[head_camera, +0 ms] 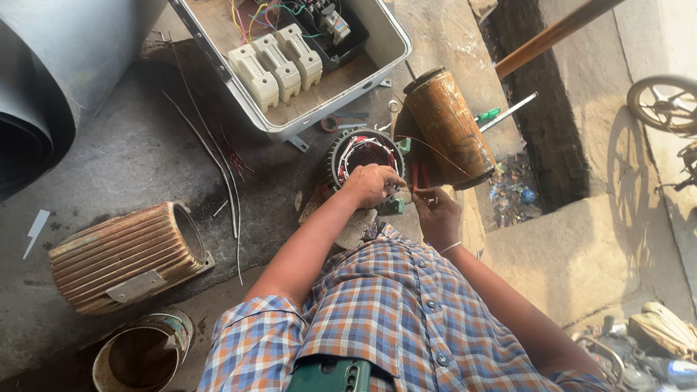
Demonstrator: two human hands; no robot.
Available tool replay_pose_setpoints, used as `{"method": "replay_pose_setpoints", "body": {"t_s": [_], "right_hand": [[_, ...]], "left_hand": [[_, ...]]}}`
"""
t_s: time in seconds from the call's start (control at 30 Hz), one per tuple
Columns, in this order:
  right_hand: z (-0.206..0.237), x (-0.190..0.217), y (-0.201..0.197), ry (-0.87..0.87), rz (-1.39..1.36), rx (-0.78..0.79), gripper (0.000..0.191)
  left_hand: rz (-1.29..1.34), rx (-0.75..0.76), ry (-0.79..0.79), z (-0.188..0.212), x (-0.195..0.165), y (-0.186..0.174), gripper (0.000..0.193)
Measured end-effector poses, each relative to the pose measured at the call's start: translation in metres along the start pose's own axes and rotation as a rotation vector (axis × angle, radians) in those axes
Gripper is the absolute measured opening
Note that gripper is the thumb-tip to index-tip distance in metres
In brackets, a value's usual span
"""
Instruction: The person sits at an outdoor workbench rewinding an electric motor stator, threading and pressing copper wire coils into the stator slots by hand. They use pliers to cut and bend wire ends and occasionally pick up scissors and other hand tools while arranging the windings inside the motor housing.
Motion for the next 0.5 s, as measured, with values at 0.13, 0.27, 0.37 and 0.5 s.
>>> {"method": "replay_pose_setpoints", "body": {"t_s": [0.13,0.27,0.37,0.5], "right_hand": [[0.007,-0.007,0.004,-0.149,0.051,0.001,0.009],[-0.001,-0.008,0.005,-0.115,0.014,0.018,0.011],[-0.01,-0.006,0.002,-0.122,0.022,0.025,0.011],[-0.023,-0.009,-0.002,-0.091,-0.008,0.077,0.01]], "left_hand": [[-0.072,0.004,-0.054,0.001,-0.004,0.002,0.026],[-0.162,0.004,-0.096,0.005,-0.006,0.007,0.031],[-0.098,-0.061,-0.094,0.005,-0.006,0.007,0.027],[-0.054,-0.018,-0.183,-0.002,-0.002,0.003,0.026]]}}
Point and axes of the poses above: each hand's wrist, its own z-axis away from the middle knuckle, its own y-axis out of the palm, x = y × z, the point moved 2 cm from there along -z, towards the middle knuckle, and after that the axes turned 11 degrees about -z, right-handed, at the moved point
